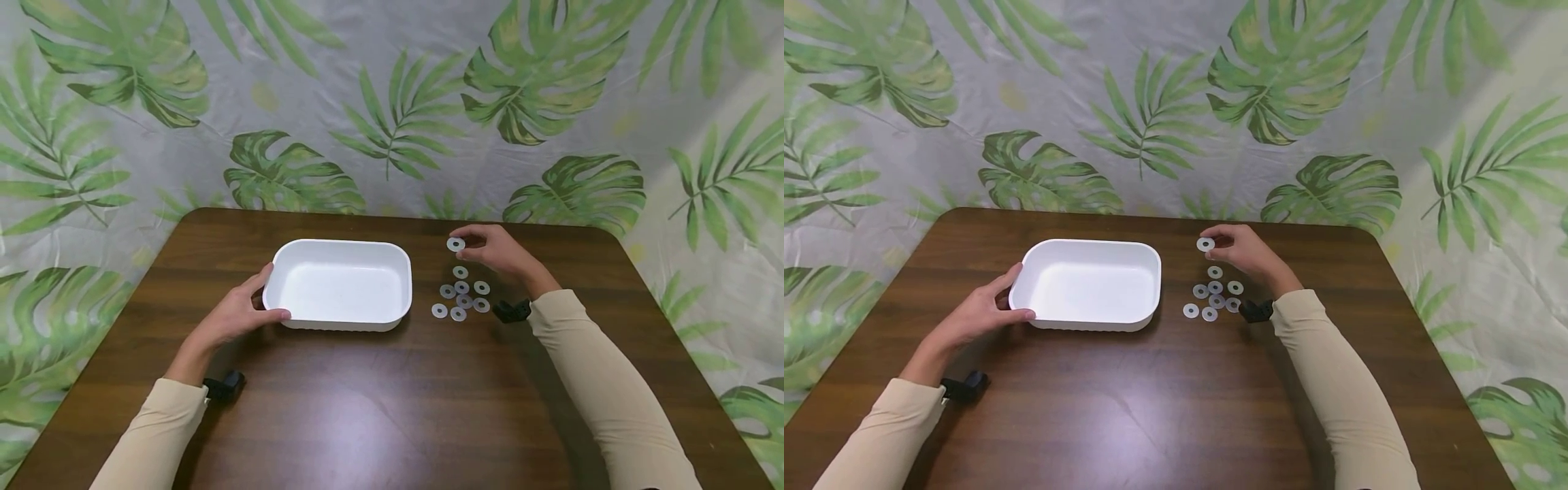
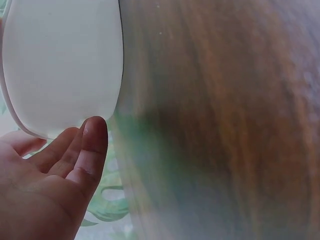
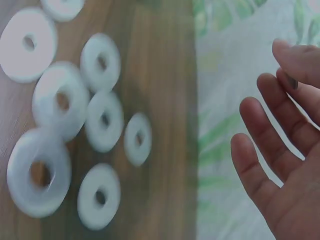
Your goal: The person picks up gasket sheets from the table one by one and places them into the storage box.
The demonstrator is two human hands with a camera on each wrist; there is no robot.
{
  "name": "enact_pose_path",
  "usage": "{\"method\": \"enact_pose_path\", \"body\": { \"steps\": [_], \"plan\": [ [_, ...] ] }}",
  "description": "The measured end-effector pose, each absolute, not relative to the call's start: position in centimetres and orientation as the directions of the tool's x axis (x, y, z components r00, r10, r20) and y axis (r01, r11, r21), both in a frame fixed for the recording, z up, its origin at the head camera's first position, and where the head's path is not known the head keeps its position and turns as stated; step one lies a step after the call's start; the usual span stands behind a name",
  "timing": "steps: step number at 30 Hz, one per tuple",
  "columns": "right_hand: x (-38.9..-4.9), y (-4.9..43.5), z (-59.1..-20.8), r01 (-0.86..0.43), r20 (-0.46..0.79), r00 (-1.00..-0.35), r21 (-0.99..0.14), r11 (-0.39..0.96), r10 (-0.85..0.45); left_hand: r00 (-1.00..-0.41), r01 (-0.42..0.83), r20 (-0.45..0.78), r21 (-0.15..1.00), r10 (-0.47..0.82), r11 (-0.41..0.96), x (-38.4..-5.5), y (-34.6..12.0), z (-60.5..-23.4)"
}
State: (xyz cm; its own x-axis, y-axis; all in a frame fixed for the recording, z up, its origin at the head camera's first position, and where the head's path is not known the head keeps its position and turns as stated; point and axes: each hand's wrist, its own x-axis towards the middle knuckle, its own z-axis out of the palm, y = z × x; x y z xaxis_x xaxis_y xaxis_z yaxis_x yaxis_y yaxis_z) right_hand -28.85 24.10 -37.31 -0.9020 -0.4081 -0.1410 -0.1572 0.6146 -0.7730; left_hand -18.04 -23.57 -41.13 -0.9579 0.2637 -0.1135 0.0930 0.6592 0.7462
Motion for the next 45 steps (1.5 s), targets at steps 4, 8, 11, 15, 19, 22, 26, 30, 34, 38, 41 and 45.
{"method": "enact_pose_path", "body": {
  "steps": [4, 8, 11, 15, 19, 22, 26, 30, 34, 38, 41, 45],
  "plan": [
    [-29.0, 22.4, -36.0, -0.206, -0.109, -0.897, -0.754, 0.624, -0.428, -0.956, 0.092, -0.115, 0.752, 0.268, 0.652, -18.2, -23.5, -41.1],
    [-29.1, 20.7, -35.1, -0.254, -0.080, -0.883, -0.748, 0.613, -0.463, -0.954, 0.087, -0.123, 0.755, 0.272, 0.649, -18.2, -23.4, -41.1],
    [-29.0, 19.5, -34.3, -0.294, -0.066, -0.862, -0.744, 0.601, -0.503, -0.954, 0.081, -0.131, 0.753, 0.270, 0.653, -18.1, -23.3, -41.1],
    [-28.8, 17.9, -33.5, -0.331, -0.048, -0.835, -0.752, 0.570, -0.548, -0.955, 0.077, -0.136, 0.749, 0.266, 0.658, -18.0, -23.2, -40.9],
    [-28.6, 16.4, -33.1, -0.339, -0.049, -0.816, -0.767, 0.545, -0.576, -0.954, 0.069, -0.143, 0.749, 0.263, 0.659, -18.0, -23.1, -41.0],
    [-28.5, 15.2, -32.9, -0.359, -0.049, -0.796, -0.764, 0.535, -0.604, -0.953, 0.068, -0.145, 0.750, 0.265, 0.657, -17.9, -23.1, -41.1],
    [-28.6, 13.4, -33.2, -0.392, -0.044, -0.762, -0.762, 0.515, -0.646, -0.953, 0.071, -0.141, 0.755, 0.267, 0.651, -17.9, -23.3, -41.2],
    [-28.6, 11.5, -33.9, -0.399, -0.062, -0.739, -0.762, 0.510, -0.671, -0.955, 0.071, -0.136, 0.760, 0.264, 0.646, -17.9, -23.4, -41.2],
    [-28.4, 9.6, -34.7, -0.392, -0.074, -0.720, -0.776, 0.493, -0.690, -0.957, 0.069, -0.139, 0.744, 0.255, 0.664, -17.8, -23.5, -41.1],
    [-28.2, 7.9, -35.4, -0.402, -0.050, -0.704, -0.794, 0.456, -0.708, -0.961, 0.068, -0.134, 0.731, 0.241, 0.679, -17.8, -23.6, -41.1],
    [-28.0, 7.0, -36.0, -0.401, -0.059, -0.693, -0.796, 0.453, -0.719, -0.960, 0.070, -0.128, 0.749, 0.248, 0.659, -17.8, -23.6, -41.1],
    [-27.7, 6.3, -36.8, -0.367, -0.098, -0.682, -0.811, 0.455, -0.725, -0.954, 0.067, -0.125, 0.795, 0.272, 0.602, -17.8, -23.4, -41.3]
  ]
}}
